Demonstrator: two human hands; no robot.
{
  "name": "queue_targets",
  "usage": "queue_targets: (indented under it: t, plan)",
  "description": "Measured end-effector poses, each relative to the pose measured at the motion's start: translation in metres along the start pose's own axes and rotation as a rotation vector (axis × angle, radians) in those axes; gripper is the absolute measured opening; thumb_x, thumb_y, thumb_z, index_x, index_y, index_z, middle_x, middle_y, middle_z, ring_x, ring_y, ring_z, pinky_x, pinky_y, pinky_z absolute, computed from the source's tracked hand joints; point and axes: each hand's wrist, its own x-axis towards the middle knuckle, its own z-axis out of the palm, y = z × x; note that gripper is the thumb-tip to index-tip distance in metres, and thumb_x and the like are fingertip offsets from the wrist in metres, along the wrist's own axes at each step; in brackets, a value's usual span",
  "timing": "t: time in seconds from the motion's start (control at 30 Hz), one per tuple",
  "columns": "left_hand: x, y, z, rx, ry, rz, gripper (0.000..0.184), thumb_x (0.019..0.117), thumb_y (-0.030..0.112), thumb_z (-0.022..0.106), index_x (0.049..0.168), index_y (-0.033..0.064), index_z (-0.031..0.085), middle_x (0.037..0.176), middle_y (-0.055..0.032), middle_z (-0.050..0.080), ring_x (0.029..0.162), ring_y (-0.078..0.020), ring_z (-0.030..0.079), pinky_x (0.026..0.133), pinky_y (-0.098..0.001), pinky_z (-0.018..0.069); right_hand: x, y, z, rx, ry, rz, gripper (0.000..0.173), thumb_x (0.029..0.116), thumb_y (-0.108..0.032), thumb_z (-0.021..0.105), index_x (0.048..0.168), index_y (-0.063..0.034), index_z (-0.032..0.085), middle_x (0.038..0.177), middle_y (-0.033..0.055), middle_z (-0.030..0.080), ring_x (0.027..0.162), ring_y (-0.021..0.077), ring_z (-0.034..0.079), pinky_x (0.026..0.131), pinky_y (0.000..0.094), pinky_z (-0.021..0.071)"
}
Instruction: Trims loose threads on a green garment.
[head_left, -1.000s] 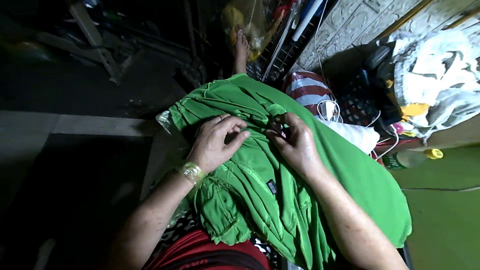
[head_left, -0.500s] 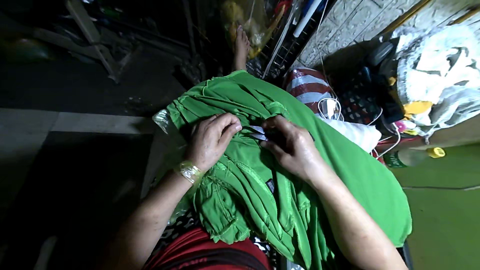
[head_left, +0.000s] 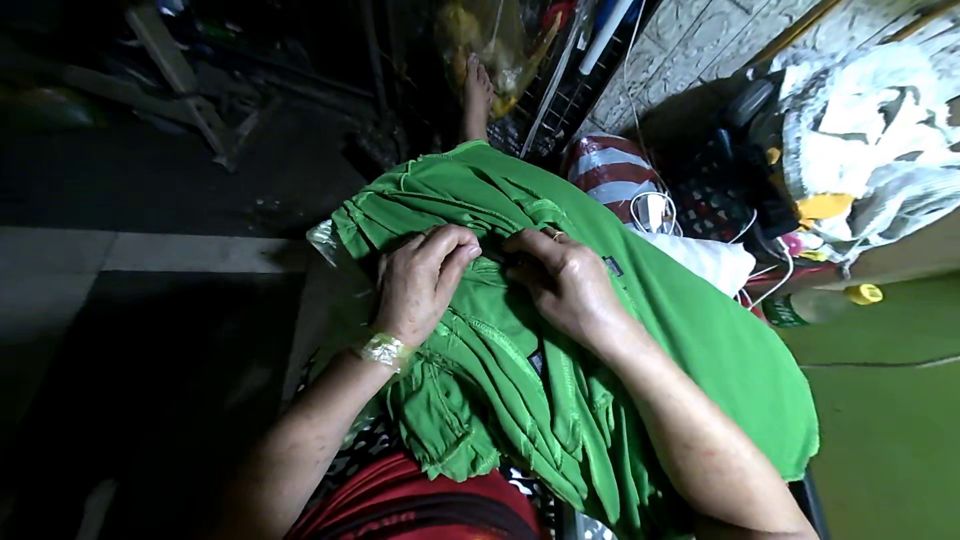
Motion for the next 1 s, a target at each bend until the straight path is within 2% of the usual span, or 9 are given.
queue_targets:
  t: [0.07, 0.13, 0.23, 0.4, 0.5, 0.6, 0.7, 0.83, 1.0]
  plan:
    - [0.002, 0.002, 0.000, -0.017, 0.005, -0.012, 0.019, 0.1008, 0.018, 0.063, 0.102, 0.0024, 0.074, 0.094, -0.0128, 0.073, 0.080, -0.0212, 0.068, 0.075, -0.0377, 0.0545, 0.003, 0.011, -0.005, 0.204, -0.023, 0.074, 0.020, 0.0982, -0.009, 0.064, 0.117, -0.0017, 0.065, 0.097, 0.0109, 0.069, 0.082, 0.0194, 0.067, 0.074, 0.0412, 0.0562]
    - [0.005, 0.006, 0.000, 0.009, -0.007, 0.011, 0.019, 0.0994, 0.018, 0.065, 0.100, 0.0028, 0.076, 0.090, -0.0132, 0.072, 0.077, -0.0231, 0.067, 0.072, -0.0401, 0.0526, 0.004, 0.016, -0.009, 0.392, -0.022, 0.146, 0.022, 0.0984, -0.010, 0.063, 0.118, -0.0017, 0.060, 0.092, 0.0041, 0.065, 0.074, 0.0051, 0.061, 0.070, 0.0234, 0.0523]
    - [0.008, 0.008, 0.005, 0.084, -0.041, 0.067, 0.020, 0.0968, 0.021, 0.067, 0.096, 0.0034, 0.076, 0.084, -0.0134, 0.069, 0.075, -0.0271, 0.067, 0.072, -0.0458, 0.0527, 0.002, 0.016, -0.010, 0.511, -0.007, 0.206, 0.025, 0.0959, -0.007, 0.066, 0.118, -0.0024, 0.057, 0.087, 0.0017, 0.064, 0.070, 0.0014, 0.059, 0.066, 0.0188, 0.0506]
    - [0.015, 0.011, 0.004, 0.209, -0.177, 0.111, 0.019, 0.1003, 0.013, 0.061, 0.096, -0.0014, 0.071, 0.092, -0.0205, 0.068, 0.087, -0.0385, 0.069, 0.078, -0.0524, 0.0546, -0.004, 0.012, -0.008, 0.421, 0.026, 0.174, 0.025, 0.0961, -0.006, 0.067, 0.118, -0.0024, 0.057, 0.087, 0.0056, 0.065, 0.067, 0.0064, 0.060, 0.063, 0.0226, 0.0514]
    - [0.015, 0.015, -0.002, 0.169, -0.222, 0.009, 0.018, 0.1030, 0.009, 0.056, 0.103, -0.0062, 0.066, 0.099, -0.0253, 0.069, 0.093, -0.0417, 0.069, 0.085, -0.0565, 0.0531, -0.007, 0.013, -0.010, 0.366, 0.019, 0.140, 0.025, 0.0936, -0.005, 0.069, 0.117, -0.0024, 0.061, 0.090, 0.0065, 0.067, 0.071, 0.0089, 0.062, 0.065, 0.0258, 0.0533]
    - [0.010, 0.011, -0.003, 0.111, -0.188, -0.038, 0.021, 0.1055, 0.012, 0.054, 0.106, -0.0065, 0.064, 0.092, -0.0244, 0.066, 0.086, -0.0411, 0.067, 0.080, -0.0570, 0.0522, -0.009, 0.013, -0.012, 0.255, -0.016, 0.084, 0.025, 0.0910, -0.007, 0.073, 0.115, -0.0039, 0.066, 0.095, 0.0079, 0.069, 0.079, 0.0163, 0.067, 0.071, 0.0381, 0.0568]
    - [0.007, 0.008, 0.000, 0.088, -0.138, -0.022, 0.021, 0.1044, 0.013, 0.056, 0.105, -0.0059, 0.065, 0.089, -0.0231, 0.067, 0.083, -0.0386, 0.067, 0.078, -0.0545, 0.0532, -0.010, 0.002, -0.012, 0.045, -0.022, 0.022, 0.023, 0.0872, -0.007, 0.075, 0.110, -0.0055, 0.071, 0.095, 0.0115, 0.070, 0.081, 0.0269, 0.069, 0.068, 0.0504, 0.0561]
    - [0.003, 0.005, 0.005, 0.067, -0.058, 0.012, 0.021, 0.1041, 0.015, 0.056, 0.103, -0.0032, 0.066, 0.093, -0.0204, 0.067, 0.081, -0.0334, 0.066, 0.076, -0.0498, 0.0519, -0.007, -0.013, -0.005, -0.122, 0.007, 0.015, 0.019, 0.0868, -0.007, 0.073, 0.105, -0.0071, 0.072, 0.089, 0.0143, 0.067, 0.075, 0.0321, 0.068, 0.059, 0.0506, 0.0526]
    - [0.002, 0.003, 0.007, 0.056, -0.032, 0.006, 0.021, 0.1044, 0.016, 0.056, 0.102, -0.0022, 0.066, 0.096, -0.0189, 0.067, 0.081, -0.0309, 0.065, 0.075, -0.0479, 0.0512, -0.005, -0.013, 0.000, -0.146, 0.013, -0.014, 0.016, 0.0879, -0.007, 0.071, 0.104, -0.0092, 0.073, 0.089, 0.0149, 0.066, 0.073, 0.0324, 0.067, 0.057, 0.0495, 0.0515]
